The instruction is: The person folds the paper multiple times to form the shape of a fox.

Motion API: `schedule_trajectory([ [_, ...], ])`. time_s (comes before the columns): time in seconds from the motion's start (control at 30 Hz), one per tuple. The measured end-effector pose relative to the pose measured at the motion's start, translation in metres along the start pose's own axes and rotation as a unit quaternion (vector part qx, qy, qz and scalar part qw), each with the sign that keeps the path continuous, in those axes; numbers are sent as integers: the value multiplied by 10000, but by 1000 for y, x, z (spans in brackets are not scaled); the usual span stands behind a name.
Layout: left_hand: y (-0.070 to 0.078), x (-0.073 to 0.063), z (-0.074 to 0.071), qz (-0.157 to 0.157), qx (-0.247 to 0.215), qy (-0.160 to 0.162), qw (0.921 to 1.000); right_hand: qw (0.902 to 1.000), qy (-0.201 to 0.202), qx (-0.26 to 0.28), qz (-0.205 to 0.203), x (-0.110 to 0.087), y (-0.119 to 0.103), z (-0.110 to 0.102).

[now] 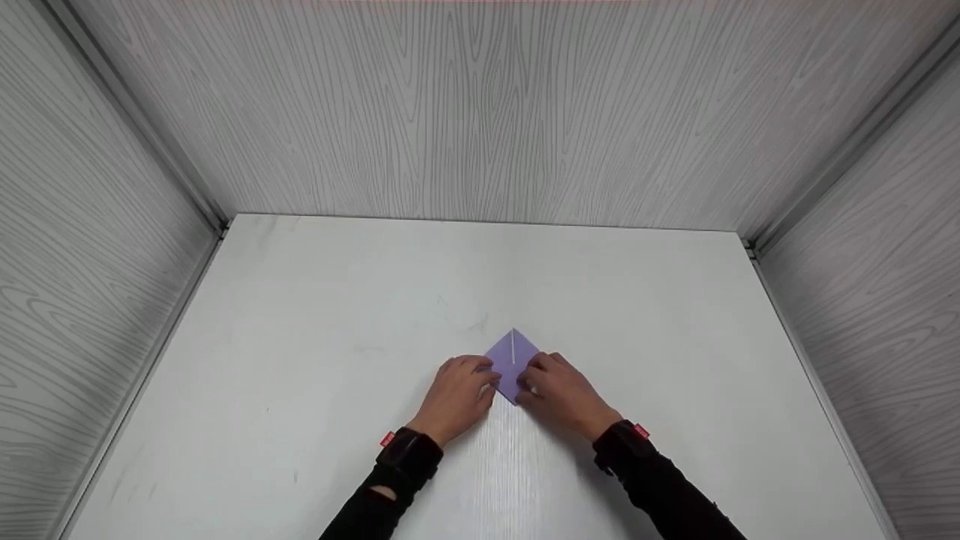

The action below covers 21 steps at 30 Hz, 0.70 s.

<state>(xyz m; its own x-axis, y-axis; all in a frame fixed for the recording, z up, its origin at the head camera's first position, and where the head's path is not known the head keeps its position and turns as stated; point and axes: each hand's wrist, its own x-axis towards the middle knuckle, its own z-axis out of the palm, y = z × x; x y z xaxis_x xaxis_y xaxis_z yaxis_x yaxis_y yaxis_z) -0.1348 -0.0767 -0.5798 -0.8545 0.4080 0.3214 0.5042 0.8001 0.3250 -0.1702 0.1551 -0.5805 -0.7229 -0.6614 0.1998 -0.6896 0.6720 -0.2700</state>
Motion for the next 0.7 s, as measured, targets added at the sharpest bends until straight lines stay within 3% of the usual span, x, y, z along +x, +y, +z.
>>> schedule_trajectory([
  [0.33,1,6,8,-465,108,-435,9979,9969,-397,422,524,5,-3,-3],
  [0.57,9,14,8,-1032,-332,-703,9916,9965,-545,485,397,13,1,-7],
  [0.7,12,18,9,-1230,-325,-816,9885,9957,-580,603,398,15,1,-8],
])
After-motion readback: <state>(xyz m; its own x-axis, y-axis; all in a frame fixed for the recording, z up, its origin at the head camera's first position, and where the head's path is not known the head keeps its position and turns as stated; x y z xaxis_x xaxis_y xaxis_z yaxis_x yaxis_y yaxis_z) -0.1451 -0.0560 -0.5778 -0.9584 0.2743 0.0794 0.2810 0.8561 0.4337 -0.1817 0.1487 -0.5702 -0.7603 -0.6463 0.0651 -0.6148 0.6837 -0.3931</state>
